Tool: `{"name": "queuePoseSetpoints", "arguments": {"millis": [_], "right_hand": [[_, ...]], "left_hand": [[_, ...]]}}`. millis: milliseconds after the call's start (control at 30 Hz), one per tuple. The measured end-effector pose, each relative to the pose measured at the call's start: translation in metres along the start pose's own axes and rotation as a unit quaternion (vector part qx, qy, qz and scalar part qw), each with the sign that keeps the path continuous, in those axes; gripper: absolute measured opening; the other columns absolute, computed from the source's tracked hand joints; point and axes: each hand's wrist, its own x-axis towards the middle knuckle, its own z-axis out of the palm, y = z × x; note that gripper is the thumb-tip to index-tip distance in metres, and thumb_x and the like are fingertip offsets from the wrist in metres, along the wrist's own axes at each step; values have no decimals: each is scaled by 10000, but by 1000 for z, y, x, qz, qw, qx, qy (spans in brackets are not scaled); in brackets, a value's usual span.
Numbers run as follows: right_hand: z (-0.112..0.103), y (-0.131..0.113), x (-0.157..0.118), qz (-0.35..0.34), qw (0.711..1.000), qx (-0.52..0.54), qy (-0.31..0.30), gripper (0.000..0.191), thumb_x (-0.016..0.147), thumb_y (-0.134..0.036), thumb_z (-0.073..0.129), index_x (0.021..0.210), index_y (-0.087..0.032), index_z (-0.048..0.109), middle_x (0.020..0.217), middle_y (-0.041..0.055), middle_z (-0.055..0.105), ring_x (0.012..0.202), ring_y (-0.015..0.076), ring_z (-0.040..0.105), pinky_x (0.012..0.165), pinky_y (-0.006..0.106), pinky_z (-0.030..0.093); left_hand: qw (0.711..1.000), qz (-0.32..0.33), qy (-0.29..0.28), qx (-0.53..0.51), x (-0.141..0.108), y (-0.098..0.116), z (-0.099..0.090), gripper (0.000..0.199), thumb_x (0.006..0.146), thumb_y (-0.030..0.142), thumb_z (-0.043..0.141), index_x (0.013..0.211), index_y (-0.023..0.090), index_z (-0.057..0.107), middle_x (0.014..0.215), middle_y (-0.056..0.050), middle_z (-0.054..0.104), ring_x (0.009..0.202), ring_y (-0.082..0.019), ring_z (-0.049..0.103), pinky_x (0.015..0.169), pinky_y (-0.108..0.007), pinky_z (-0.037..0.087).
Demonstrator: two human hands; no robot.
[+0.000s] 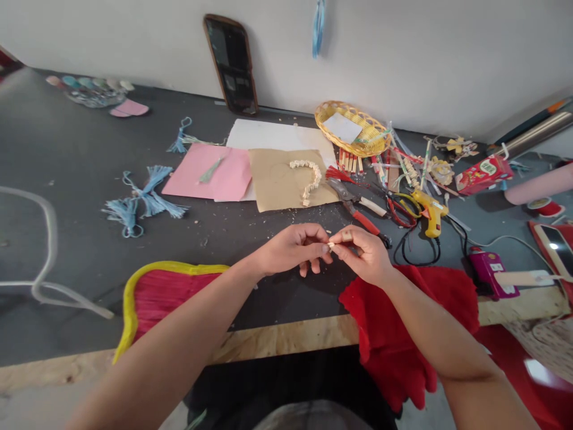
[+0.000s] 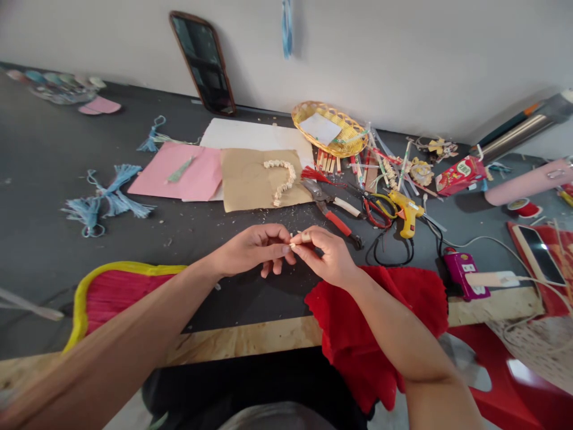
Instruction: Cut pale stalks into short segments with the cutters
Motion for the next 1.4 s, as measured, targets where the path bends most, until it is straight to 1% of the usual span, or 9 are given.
{"name": "queuePoseSetpoints", "arguments": {"millis": [200, 433, 767, 933, 1033, 1133, 1233, 1333, 1400], "right_hand": [[-1, -1, 0, -10, 1000, -6, 0, 82, 911, -229, 595, 964, -221, 657, 910, 46, 680, 784, 132, 645, 693, 267, 551], [0, -4, 1, -23, 1000, -4, 12, 81, 896, -201, 609, 950, -219, 667, 887, 43, 683, 782, 135, 651, 691, 265, 552], [1, 2, -1, -6, 1000, -3, 30, 101, 915, -237, 598, 980, -215, 672, 925, 48, 695, 835, 141, 666, 725, 270, 569], [0, 2, 0, 1, 999, -6, 43, 99, 920, -249, 589, 974, -217, 666, 914, 40, 692, 784, 133, 662, 681, 258, 565], [-2, 5, 1, -2, 997, -56, 47, 98, 922, -231, 576, 966, -218, 662, 901, 38, 694, 804, 144, 667, 715, 273, 569], [-1, 9, 2, -39, 992, -120, 11, 115, 925, -188, 550, 955, -206, 660, 913, 55, 699, 850, 158, 678, 787, 300, 571], [-1, 13, 3, -58, 988, -145, -13, 144, 939, -162, 516, 950, -199, 654, 955, 66, 711, 884, 157, 687, 809, 294, 573], [-9, 16, 5, -52, 979, -197, 1, 173, 949, -156, 488, 991, -205, 648, 995, 68, 713, 929, 165, 677, 857, 318, 564], [-20, 19, 7, -32, 958, -284, 18, 168, 940, -180, 505, 1028, -204, 647, 1020, 80, 698, 995, 206, 641, 918, 386, 536]], "left_hand": [[999, 5, 13, 38, 0, 2, -1, 239, 819, 359, 675, 877, 134, 618, 863, -46, 714, 442, -37, 559, 330, -130, 334], [999, 11, 12, 32, 0, 2, -2, 219, 828, 350, 671, 852, 136, 630, 808, -28, 705, 450, -33, 539, 370, -137, 374], [999, 7, 34, 2, 2, -2, -4, 241, 808, 354, 697, 877, 136, 622, 783, -32, 716, 433, -44, 544, 357, -144, 374], [999, 10, 45, -15, 1, 1, -3, 237, 798, 347, 713, 870, 135, 633, 764, -32, 722, 428, -47, 548, 350, -139, 376], [998, 21, 56, -35, 0, 2, -4, 228, 792, 342, 726, 845, 137, 641, 756, -26, 725, 421, -45, 545, 343, -136, 377], [993, 46, 76, -75, 0, 2, -6, 232, 783, 347, 744, 826, 144, 641, 751, -17, 729, 409, -40, 535, 334, -133, 374], [986, 58, 97, -125, 0, 2, -9, 256, 755, 355, 775, 831, 152, 638, 728, -8, 730, 391, -39, 524, 317, -128, 356], [980, 60, 113, -154, 1, 2, -10, 279, 728, 362, 801, 824, 152, 643, 715, -8, 732, 381, -40, 517, 307, -125, 348], [977, 64, 117, -165, 1, 3, -10, 290, 716, 374, 812, 813, 153, 649, 709, -9, 733, 381, -41, 516, 306, -125, 350]]}}
